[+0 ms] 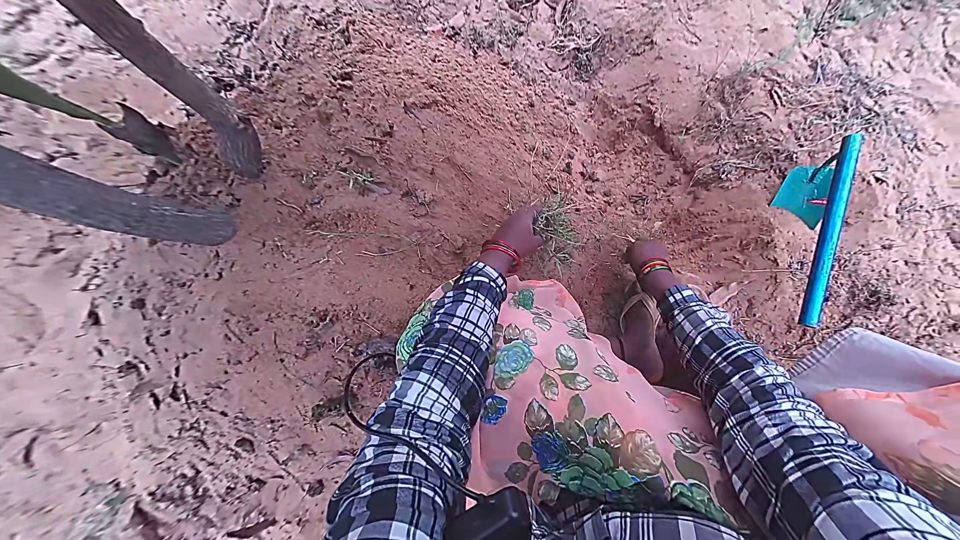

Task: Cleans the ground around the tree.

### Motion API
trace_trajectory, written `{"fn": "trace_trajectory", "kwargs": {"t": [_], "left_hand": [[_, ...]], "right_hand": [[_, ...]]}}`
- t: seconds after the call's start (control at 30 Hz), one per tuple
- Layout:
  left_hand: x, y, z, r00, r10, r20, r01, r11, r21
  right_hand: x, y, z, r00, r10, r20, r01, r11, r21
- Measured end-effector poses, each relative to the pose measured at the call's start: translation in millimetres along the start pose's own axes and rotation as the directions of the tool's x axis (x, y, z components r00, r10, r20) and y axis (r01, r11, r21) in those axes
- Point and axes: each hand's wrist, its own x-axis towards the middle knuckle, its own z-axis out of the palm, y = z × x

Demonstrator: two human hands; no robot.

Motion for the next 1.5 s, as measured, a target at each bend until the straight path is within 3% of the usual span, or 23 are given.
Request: {"fn": "trace_trajectory", "kwargs": {"t": [0.1, 0.2, 0.33, 0.47, 0.57, 0.63, 0.7, 0.87, 0.97, 1.1, 1.23, 1.5], "left_hand": [[2, -3, 1, 1.000, 0.001, -0.004, -0.001, 1.000, 0.004], [3, -4, 2, 1.000, 0.006, -0.011, -0.006, 1.000, 0.004], [-1, -2, 0, 1.000, 0.011, -0.012, -0.011, 1.000, -0.002], [1, -3, 1, 1.000, 0.004, -0.006, -0.004, 1.000, 0.007], [1, -3, 0, 1.000, -0.002, -0.002, 0.002, 1.000, 0.006], [1, -3, 0, 1.000, -0.002, -0.006, 0.002, 1.000, 0.020], [-1, -2, -1, 1.000, -0.006, -0.001, 0.006, 1.000, 0.023], [-3, 3, -3, 1.000, -0.004, 0.001, 0.004, 1.000, 0.017], [0, -3, 0, 1.000, 0.003, -0.006, -0.003, 1.000, 0.027], [2, -6, 2, 1.000, -0.001, -0.015, 0.001, 1.000, -0.022], [2, -5, 2, 1.000, -0.014, -0.009, 0.014, 1.000, -0.024], [2, -3, 2, 1.000, 0.018, -0.014, -0.018, 1.000, -0.003]], "right_hand": [[-3, -12, -8, 0.996, -0.016, 0.087, 0.025, 0.995, -0.098], [-6, -21, 21, 0.989, 0.009, 0.149, 0.014, 0.989, -0.148], [-6, -34, 51, 0.971, 0.189, 0.147, -0.180, 0.981, -0.073], [-17, -45, 51, 0.967, 0.145, 0.209, -0.075, 0.947, -0.311], [-15, -46, 54, 0.957, 0.147, 0.252, -0.040, 0.922, -0.386], [-11, -43, 54, 0.956, 0.148, 0.255, -0.057, 0.941, -0.333], [-10, -37, 47, 0.955, 0.148, 0.256, -0.110, 0.981, -0.158], [-2, -10, 54, 0.970, -0.134, 0.201, 0.180, 0.956, -0.230], [-3, -12, 55, 0.972, -0.118, 0.205, 0.167, 0.955, -0.244], [-2, -26, 51, 0.977, 0.024, 0.212, 0.026, 0.973, -0.228], [-9, -40, 48, 0.961, 0.088, 0.263, -0.013, 0.961, -0.276], [-5, -16, 61, 0.975, -0.112, 0.194, 0.161, 0.952, -0.259]]}}
